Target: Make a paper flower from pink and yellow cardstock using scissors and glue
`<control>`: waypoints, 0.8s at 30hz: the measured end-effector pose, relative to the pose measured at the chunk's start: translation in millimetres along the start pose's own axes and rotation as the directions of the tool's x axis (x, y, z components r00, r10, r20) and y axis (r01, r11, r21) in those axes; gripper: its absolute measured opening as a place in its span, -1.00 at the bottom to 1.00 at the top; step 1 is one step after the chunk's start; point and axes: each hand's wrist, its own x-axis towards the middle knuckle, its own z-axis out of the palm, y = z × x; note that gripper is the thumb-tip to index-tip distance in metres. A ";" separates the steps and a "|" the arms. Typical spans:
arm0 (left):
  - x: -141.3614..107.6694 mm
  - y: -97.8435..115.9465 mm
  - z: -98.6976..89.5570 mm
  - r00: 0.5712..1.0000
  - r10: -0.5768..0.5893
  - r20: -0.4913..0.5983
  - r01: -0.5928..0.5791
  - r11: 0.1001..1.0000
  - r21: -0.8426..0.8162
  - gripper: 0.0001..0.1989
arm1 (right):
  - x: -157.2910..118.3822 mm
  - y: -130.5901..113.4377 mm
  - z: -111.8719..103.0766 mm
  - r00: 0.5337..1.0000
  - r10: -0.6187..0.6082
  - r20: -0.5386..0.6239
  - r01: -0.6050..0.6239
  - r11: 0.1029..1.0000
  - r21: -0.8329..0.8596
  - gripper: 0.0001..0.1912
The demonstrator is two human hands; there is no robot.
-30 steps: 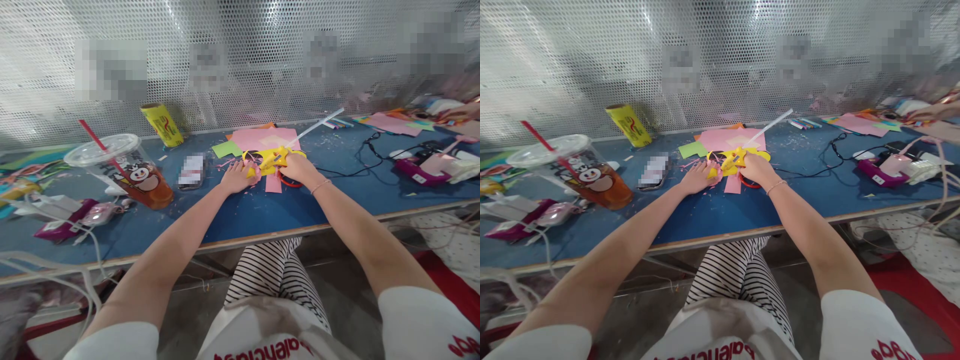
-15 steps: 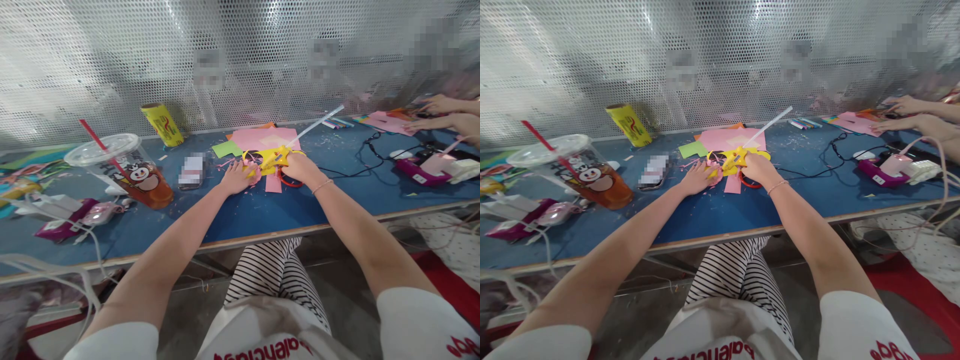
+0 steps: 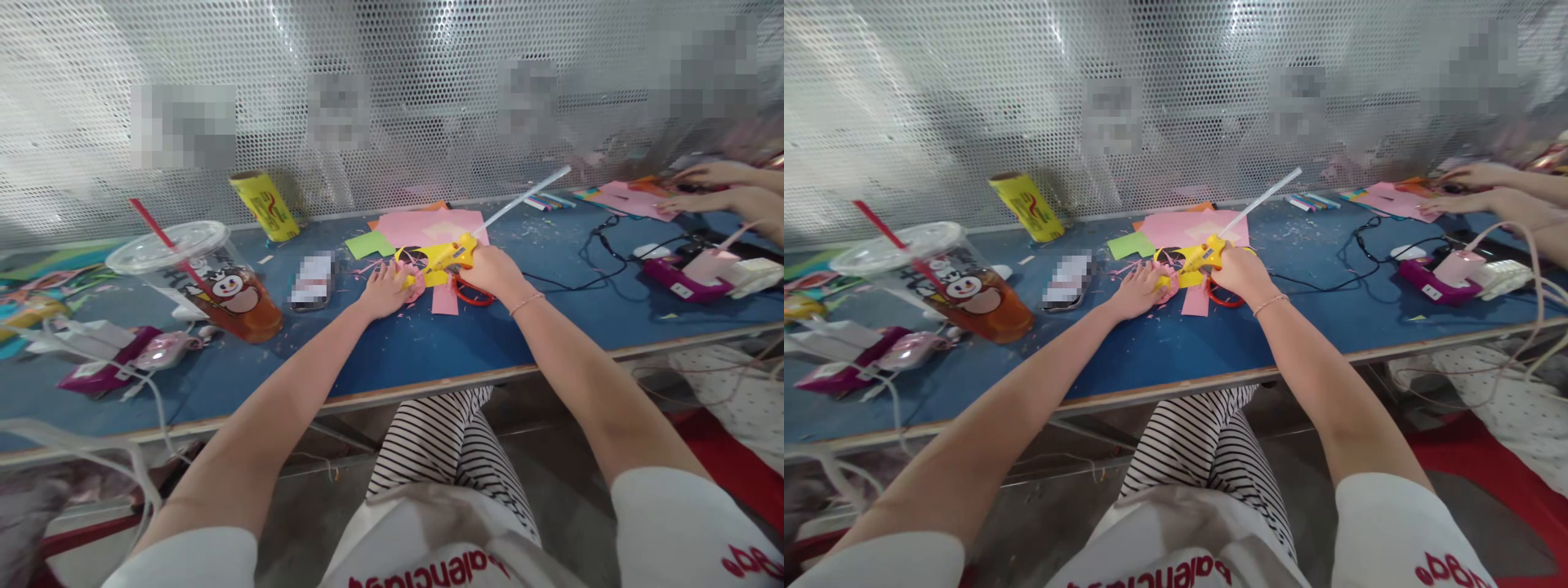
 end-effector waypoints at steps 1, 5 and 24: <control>0.1 -0.4 0.4 1.000 0.011 -0.005 -0.011 1.000 0.006 -0.41 | 0.0 0.3 -0.2 1.000 0.008 -0.008 -0.008 1.000 0.000 -0.48; 1.7 -4.2 2.2 0.998 0.063 -0.007 -0.063 0.998 0.013 -0.44 | 0.9 1.3 0.4 0.999 0.031 -0.020 -0.031 1.000 -0.005 -0.45; -7.4 1.0 -10.2 0.994 0.091 0.066 -0.089 0.995 -0.040 -0.42 | 6.7 -5.3 17.3 0.999 0.031 -0.043 -0.033 0.997 -0.063 -0.49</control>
